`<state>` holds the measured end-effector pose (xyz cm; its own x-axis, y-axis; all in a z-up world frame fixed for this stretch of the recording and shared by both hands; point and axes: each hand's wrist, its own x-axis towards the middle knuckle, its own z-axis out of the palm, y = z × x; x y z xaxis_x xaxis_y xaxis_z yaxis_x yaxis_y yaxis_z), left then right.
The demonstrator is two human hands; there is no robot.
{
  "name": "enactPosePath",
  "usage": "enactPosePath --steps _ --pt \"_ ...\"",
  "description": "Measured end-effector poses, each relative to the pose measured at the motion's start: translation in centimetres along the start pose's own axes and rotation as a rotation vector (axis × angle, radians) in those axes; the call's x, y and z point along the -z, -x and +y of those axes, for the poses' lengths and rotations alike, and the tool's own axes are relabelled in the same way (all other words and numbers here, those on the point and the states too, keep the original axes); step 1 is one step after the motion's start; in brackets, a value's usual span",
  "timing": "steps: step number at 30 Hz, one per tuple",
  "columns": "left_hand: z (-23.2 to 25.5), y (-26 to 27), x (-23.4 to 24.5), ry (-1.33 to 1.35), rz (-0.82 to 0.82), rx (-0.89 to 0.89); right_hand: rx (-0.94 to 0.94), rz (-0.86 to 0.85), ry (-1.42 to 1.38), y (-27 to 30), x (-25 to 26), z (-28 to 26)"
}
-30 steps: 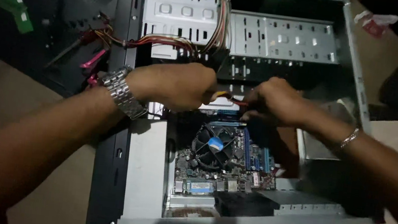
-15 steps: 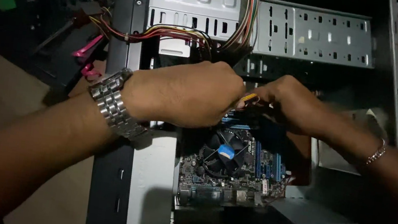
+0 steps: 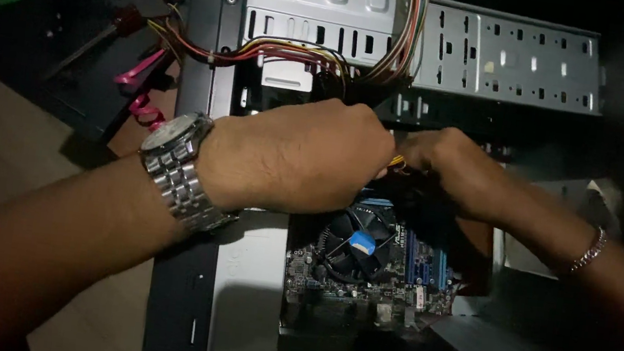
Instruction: Repairing a desktop computer by removing screws and organizing internal cables
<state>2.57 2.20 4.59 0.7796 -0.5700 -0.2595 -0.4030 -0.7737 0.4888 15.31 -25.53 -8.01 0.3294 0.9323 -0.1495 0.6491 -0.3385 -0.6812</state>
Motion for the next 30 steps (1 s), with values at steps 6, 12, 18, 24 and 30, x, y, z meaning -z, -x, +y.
enactPosePath --steps 6,12,18,24,30 --pt "0.0 -0.1 -0.2 -0.044 -0.018 -0.036 -0.118 -0.007 -0.22 -0.3 0.5 -2.8" --pt "0.0 0.1 0.2 -0.025 -0.074 0.035 -0.103 0.027 0.133 -1.0 0.8 -4.6" --pt "-0.1 0.3 0.0 -0.009 -0.058 0.028 -0.062 0.051 0.051 -0.4 0.2 -3.3" --pt "-0.2 0.2 -0.3 -0.001 -0.031 -0.001 -0.029 -0.02 0.027 -1.1 0.8 -4.7" --pt "0.0 0.2 -0.1 -0.045 -0.07 -0.008 0.09 0.01 0.154 -0.8 0.7 -3.1"
